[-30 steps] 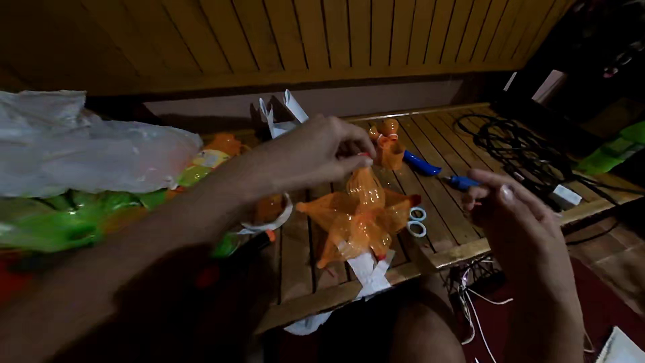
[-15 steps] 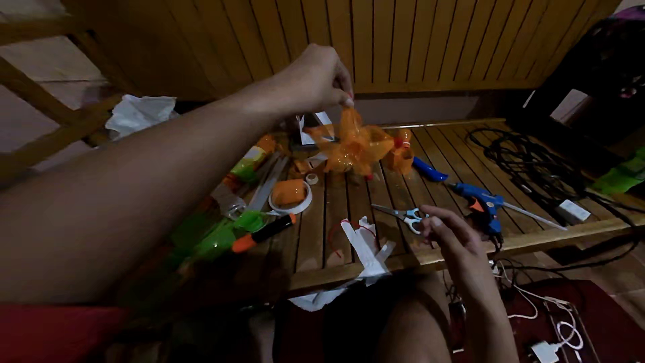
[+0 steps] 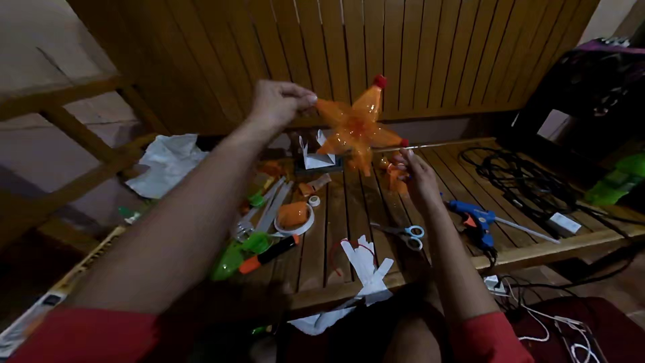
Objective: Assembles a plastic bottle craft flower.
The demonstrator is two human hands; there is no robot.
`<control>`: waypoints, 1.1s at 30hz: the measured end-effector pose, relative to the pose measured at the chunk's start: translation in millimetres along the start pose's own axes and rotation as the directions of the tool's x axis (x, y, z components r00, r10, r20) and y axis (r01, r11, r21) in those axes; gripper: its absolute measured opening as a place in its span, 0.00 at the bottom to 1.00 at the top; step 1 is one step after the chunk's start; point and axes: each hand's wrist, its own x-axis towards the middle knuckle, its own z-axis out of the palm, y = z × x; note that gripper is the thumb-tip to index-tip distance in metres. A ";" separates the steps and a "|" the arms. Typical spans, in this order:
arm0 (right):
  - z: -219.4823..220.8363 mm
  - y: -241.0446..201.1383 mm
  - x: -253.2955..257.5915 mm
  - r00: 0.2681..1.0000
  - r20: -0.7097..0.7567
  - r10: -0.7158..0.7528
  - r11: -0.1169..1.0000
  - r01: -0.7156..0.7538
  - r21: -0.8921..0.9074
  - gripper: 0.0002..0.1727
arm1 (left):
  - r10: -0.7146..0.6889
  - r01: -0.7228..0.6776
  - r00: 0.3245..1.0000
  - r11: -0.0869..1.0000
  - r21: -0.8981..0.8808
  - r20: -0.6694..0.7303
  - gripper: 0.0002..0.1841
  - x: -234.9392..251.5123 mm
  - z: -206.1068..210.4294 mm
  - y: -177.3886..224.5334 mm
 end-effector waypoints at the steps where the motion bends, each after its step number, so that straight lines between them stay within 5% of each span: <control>1: 0.7 -1.1 4.1 0.999 -0.018 -0.050 0.999 0.050 0.000 0.22 | -0.032 0.031 0.999 0.998 -0.061 -0.017 0.13 -1.5 5.0 -8.2; 7: -1.6 -14.2 19.5 0.967 -0.057 -0.247 0.968 0.249 0.038 0.13 | -0.187 0.164 0.982 0.917 -0.364 -0.028 0.10 -4.3 38.2 -48.4; 13: -4.6 -23.1 35.8 0.962 -0.118 -0.248 0.967 0.238 -0.092 0.07 | -0.091 0.060 0.995 0.893 -0.446 -0.047 0.12 -7.8 61.9 -62.6; 23: -16.0 -21.3 48.6 0.974 -0.063 -0.216 0.974 0.210 -0.086 0.08 | -0.158 0.192 0.981 0.694 -0.694 0.114 0.33 -30.0 63.0 -69.8; 27: -13.6 -17.5 38.8 0.983 -0.049 -0.175 0.982 0.171 -0.081 0.07 | -0.190 0.223 0.974 0.684 -0.695 0.125 0.31 -50.5 62.7 -85.3; 33: -10.6 -0.8 29.9 0.990 -0.044 -0.132 0.990 0.129 -0.060 0.07 | -0.197 0.216 0.975 0.717 -0.663 0.105 0.15 -77.6 73.1 -111.6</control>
